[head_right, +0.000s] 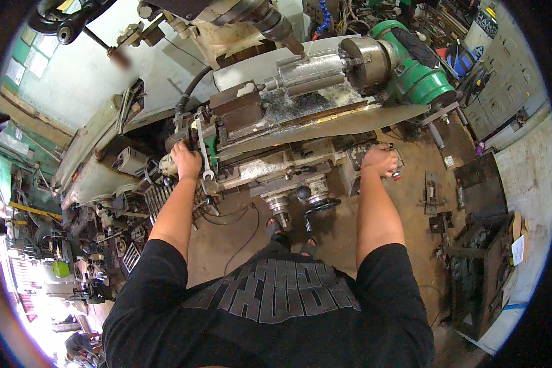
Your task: The person operates a milling machine in a workshop, using a wrench to adjust the tool holder and turning a handwheel to control the machine's movement. The person maintains a steady position while making adjustments to the milling setup.
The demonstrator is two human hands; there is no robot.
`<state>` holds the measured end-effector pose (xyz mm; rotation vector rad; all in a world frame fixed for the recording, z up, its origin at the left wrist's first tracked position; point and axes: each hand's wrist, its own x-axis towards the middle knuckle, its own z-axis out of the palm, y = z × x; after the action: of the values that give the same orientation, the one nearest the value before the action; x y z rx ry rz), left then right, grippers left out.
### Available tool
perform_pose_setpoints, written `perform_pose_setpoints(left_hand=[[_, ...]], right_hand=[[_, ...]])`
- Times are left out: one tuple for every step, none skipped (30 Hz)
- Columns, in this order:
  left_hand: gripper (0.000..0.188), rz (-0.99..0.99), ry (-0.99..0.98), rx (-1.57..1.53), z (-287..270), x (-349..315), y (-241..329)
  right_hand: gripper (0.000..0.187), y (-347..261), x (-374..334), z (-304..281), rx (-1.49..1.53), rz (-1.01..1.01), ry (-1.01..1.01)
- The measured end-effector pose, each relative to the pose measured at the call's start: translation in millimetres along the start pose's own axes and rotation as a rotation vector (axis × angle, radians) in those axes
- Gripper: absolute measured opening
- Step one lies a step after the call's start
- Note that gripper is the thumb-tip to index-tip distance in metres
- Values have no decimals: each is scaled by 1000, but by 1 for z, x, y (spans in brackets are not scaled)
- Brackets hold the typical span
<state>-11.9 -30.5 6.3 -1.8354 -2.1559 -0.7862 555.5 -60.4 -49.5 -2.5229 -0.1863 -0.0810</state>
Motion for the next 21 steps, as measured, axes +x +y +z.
perform_pose_setpoints(left_hand=[[51,1,-5,2,0,0,0],[51,1,-11,4,-1,1,0],[51,-6,-26,12,-2,1,0],[52,-13,-42,19,-2,2,0],[52,-16,-54,30,-3,2,1],[52,-22,-54,25,-3,2,1],[53,-23,-50,24,-3,2,1],[53,-20,-43,27,-3,1,2],[53,-27,-46,17,-3,1,2],[53,-28,-48,11,-3,1,2],[54,-25,-45,8,-4,1,2],[54,-22,-35,12,-3,1,3],[54,-14,-21,20,-3,1,3],[54,-23,-30,37,-3,1,3],[55,-14,-48,4,-4,1,2],[55,-17,-46,-4,-3,1,2],[55,-23,-45,-3,-2,0,2],[55,-20,-33,4,-1,0,1],[55,-24,-40,6,-1,0,0],[55,-27,-46,9,0,1,0],[55,-21,-39,17,1,1,-1]], right_hand=[[56,0,0,0,3,3,-8],[56,-1,0,0,-2,1,0],[56,-1,0,0,-4,3,1],[56,-1,0,0,-3,8,-4],[55,-1,0,0,-6,6,2],[55,-1,0,0,-7,8,2],[55,-1,0,0,-7,9,2],[55,-1,-1,0,-5,5,2],[55,-1,-1,0,-3,2,3],[55,-1,-1,0,-1,0,5],[55,0,-1,0,-7,-5,11],[55,0,-1,0,-13,-9,18],[55,0,-1,0,-24,-3,-1],[55,0,0,0,-20,-9,9],[55,0,0,0,-20,-6,-7],[55,0,0,0,-26,-7,-22],[54,0,0,-1,-18,-6,-20],[54,0,0,-1,-15,-9,-16],[54,0,0,-2,-18,-8,-38],[54,0,0,-2,-12,-14,-20],[54,0,0,-3,-13,-15,-28]])
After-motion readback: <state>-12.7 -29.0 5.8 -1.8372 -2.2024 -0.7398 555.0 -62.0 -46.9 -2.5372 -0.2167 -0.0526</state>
